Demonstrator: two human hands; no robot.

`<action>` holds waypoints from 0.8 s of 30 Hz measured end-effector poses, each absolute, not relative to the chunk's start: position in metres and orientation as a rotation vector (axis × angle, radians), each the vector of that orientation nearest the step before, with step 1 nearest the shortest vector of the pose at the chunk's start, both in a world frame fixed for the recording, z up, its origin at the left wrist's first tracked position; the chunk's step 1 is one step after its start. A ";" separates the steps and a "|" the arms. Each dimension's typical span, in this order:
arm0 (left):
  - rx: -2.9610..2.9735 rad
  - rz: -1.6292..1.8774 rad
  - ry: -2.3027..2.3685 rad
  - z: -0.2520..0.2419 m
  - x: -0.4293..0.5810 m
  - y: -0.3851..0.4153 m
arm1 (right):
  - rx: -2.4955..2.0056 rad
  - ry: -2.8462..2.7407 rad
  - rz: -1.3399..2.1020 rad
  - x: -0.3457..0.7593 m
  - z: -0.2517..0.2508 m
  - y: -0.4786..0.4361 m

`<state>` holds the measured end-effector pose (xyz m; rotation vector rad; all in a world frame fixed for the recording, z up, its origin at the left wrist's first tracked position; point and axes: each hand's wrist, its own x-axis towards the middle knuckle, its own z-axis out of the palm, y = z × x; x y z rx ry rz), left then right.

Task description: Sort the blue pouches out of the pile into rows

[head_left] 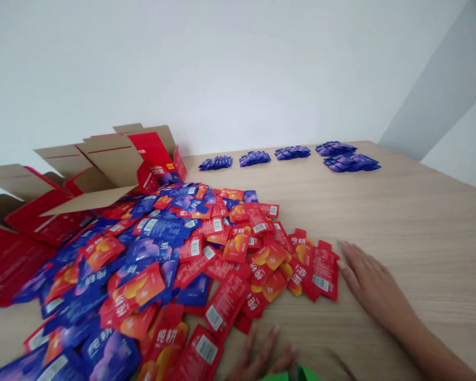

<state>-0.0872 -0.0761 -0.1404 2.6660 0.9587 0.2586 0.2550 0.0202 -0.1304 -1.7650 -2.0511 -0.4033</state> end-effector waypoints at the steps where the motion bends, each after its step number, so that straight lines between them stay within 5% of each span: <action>1: 2.727 0.261 0.835 -0.134 -0.086 -0.075 | -1.763 -2.054 -0.410 0.256 -0.132 0.021; 9: 2.636 0.208 0.915 -0.042 -0.095 -0.132 | -2.040 -1.943 -0.371 0.226 -0.111 0.001; 16: 2.480 0.685 1.705 -0.071 -0.186 -0.180 | -1.905 -1.952 -0.353 0.192 -0.110 -0.049; 24: 2.596 0.392 2.003 -0.089 -0.207 -0.149 | -2.041 -1.842 -0.353 0.170 -0.115 -0.067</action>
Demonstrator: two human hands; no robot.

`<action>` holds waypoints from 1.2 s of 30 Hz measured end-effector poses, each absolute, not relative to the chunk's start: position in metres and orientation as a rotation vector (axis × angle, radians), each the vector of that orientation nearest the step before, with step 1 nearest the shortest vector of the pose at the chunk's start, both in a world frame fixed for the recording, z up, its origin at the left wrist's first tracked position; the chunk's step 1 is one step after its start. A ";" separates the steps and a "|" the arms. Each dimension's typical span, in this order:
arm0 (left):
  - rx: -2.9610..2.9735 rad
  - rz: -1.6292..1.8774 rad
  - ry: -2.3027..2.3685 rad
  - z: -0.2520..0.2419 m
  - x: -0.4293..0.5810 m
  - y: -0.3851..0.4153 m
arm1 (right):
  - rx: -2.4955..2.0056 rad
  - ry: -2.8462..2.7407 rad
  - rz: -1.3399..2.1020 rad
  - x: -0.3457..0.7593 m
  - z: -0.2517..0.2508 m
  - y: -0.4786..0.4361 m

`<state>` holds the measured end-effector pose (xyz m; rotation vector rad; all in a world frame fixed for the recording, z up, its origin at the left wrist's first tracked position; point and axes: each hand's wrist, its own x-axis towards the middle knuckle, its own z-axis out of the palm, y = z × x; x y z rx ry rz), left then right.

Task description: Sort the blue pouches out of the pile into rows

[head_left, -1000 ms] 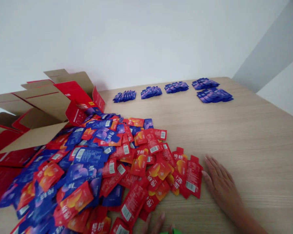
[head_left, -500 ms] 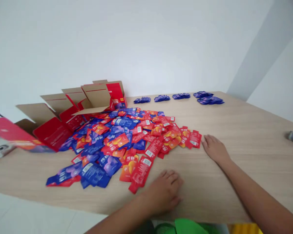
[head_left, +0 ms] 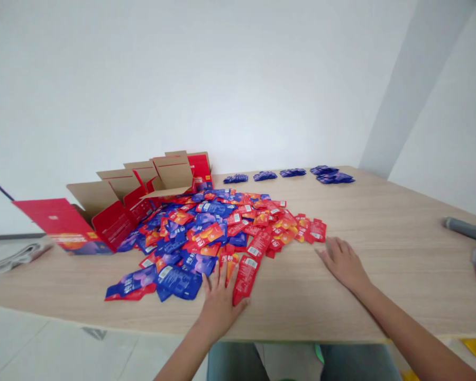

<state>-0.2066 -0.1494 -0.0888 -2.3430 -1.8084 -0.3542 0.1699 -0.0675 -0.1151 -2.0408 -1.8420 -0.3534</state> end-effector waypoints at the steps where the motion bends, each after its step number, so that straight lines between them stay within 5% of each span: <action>1: -2.335 -0.347 -1.795 -0.092 -0.201 -0.142 | -2.081 -1.830 -0.341 0.168 -0.117 -0.064; 12: -2.397 -0.496 -1.905 -0.084 -0.142 -0.056 | -1.793 -2.125 -0.131 0.136 -0.118 0.001; 19: -2.429 -0.913 -1.896 -0.031 -0.171 -0.035 | -1.470 -2.151 0.056 0.155 -0.127 0.002; 28: -2.253 -0.264 -2.279 -0.001 -0.238 0.054 | -1.420 -2.009 0.259 0.162 -0.124 -0.003; 36: -2.100 -0.518 -2.191 -0.018 -0.210 0.041 | -1.320 -2.013 0.216 0.185 -0.149 0.015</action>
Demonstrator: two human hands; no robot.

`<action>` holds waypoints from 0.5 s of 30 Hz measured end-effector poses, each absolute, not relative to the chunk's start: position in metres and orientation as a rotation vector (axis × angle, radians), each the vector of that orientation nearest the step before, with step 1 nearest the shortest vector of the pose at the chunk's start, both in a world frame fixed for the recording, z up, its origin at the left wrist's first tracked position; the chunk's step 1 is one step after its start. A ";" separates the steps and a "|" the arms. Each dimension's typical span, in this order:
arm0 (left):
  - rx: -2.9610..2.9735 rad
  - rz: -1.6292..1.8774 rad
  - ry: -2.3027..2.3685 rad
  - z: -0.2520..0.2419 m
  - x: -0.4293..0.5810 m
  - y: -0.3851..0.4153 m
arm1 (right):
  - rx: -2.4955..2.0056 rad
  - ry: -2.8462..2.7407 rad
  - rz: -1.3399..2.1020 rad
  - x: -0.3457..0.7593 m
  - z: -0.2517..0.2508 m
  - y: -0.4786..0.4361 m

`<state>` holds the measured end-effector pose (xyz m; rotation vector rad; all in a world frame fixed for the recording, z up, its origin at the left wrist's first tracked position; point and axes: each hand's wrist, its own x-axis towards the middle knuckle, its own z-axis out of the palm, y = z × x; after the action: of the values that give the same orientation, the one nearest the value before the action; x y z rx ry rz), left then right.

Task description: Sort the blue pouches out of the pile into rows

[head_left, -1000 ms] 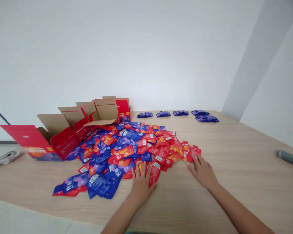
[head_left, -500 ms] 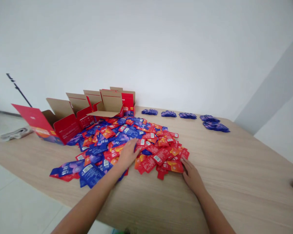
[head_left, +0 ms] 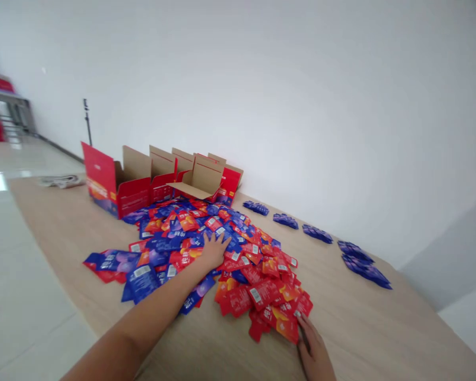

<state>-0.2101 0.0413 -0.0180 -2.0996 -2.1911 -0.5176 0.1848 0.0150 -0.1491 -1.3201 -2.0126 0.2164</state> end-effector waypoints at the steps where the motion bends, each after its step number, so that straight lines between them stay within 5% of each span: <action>1: -2.100 -0.574 -2.160 -0.020 -0.207 0.038 | -1.308 -2.015 0.220 0.186 -0.150 0.016; 15: -2.308 -1.023 -1.916 0.032 -0.221 0.012 | -1.314 -1.954 0.058 0.163 -0.130 -0.006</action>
<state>-0.2205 0.0123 0.0318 -2.3078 -1.9161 -1.0228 0.1626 -0.0063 -0.1299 -1.3138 -1.9539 0.0582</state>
